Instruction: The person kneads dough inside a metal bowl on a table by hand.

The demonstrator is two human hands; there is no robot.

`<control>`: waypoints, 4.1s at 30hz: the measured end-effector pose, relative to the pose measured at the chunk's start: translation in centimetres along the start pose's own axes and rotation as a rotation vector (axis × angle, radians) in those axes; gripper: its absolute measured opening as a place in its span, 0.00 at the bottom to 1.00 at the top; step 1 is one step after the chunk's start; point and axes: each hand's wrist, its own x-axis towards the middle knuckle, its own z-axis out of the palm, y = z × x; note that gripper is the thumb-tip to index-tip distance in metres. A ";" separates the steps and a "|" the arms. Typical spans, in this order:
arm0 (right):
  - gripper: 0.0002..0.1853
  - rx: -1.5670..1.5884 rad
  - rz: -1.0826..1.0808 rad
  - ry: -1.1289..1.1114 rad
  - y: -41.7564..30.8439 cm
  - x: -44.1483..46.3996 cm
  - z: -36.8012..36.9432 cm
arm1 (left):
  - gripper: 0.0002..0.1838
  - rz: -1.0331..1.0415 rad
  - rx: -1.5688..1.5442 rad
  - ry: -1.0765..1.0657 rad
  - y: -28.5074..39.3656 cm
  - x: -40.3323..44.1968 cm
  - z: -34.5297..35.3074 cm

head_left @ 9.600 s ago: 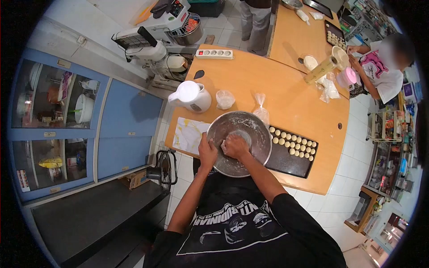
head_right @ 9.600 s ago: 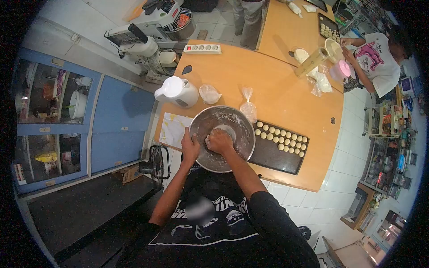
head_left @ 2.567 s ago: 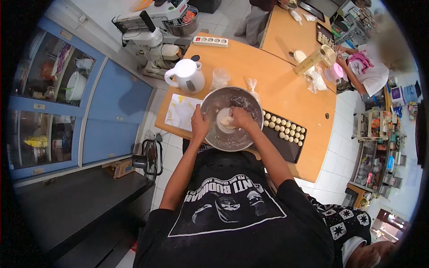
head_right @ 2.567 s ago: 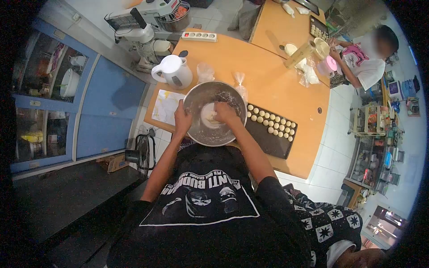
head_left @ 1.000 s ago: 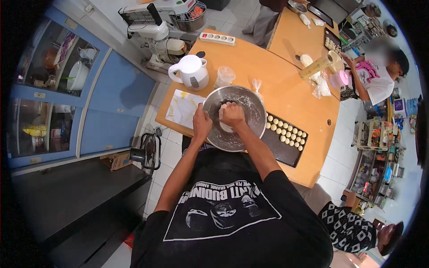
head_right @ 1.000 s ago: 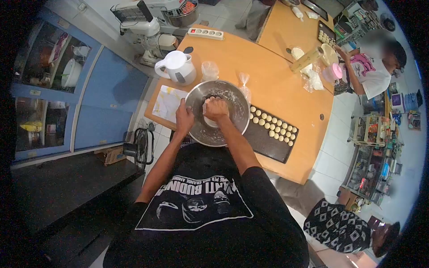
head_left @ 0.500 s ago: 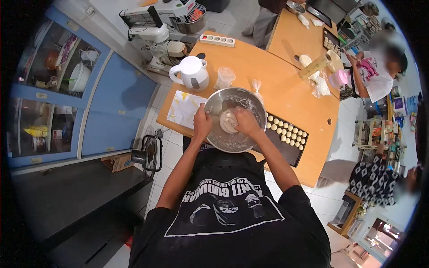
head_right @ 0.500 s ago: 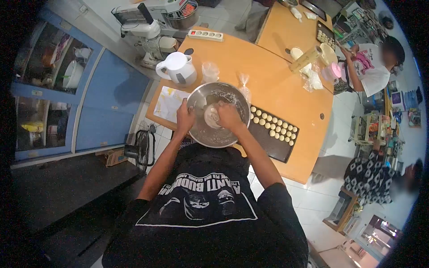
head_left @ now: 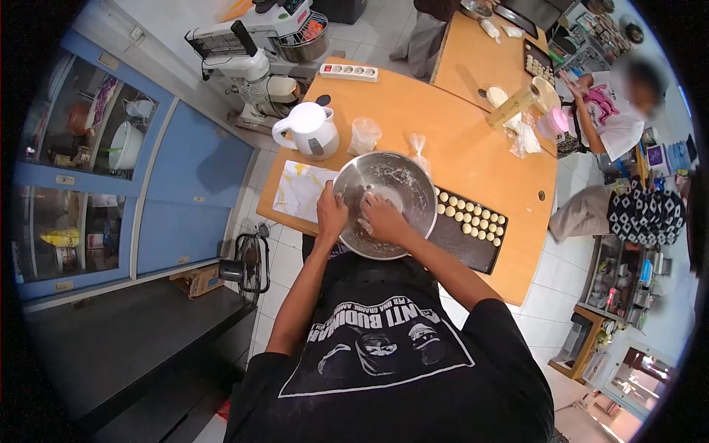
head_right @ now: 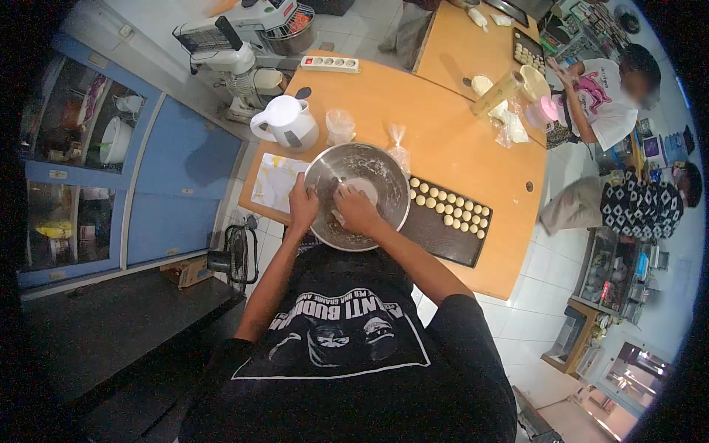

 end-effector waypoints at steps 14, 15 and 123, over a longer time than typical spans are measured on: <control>0.26 -0.018 0.195 0.049 -0.4 3.8 2.9 | 0.16 -0.063 -0.028 -0.036 1.5 -0.1 -0.7; 0.26 -0.013 0.198 0.050 -0.4 4.1 2.9 | 0.16 -0.062 -0.023 -0.040 1.3 -0.1 -0.6; 0.25 0.336 0.049 -0.035 4.7 -0.4 0.8 | 0.11 0.018 -0.124 -0.023 0.8 0.4 -0.5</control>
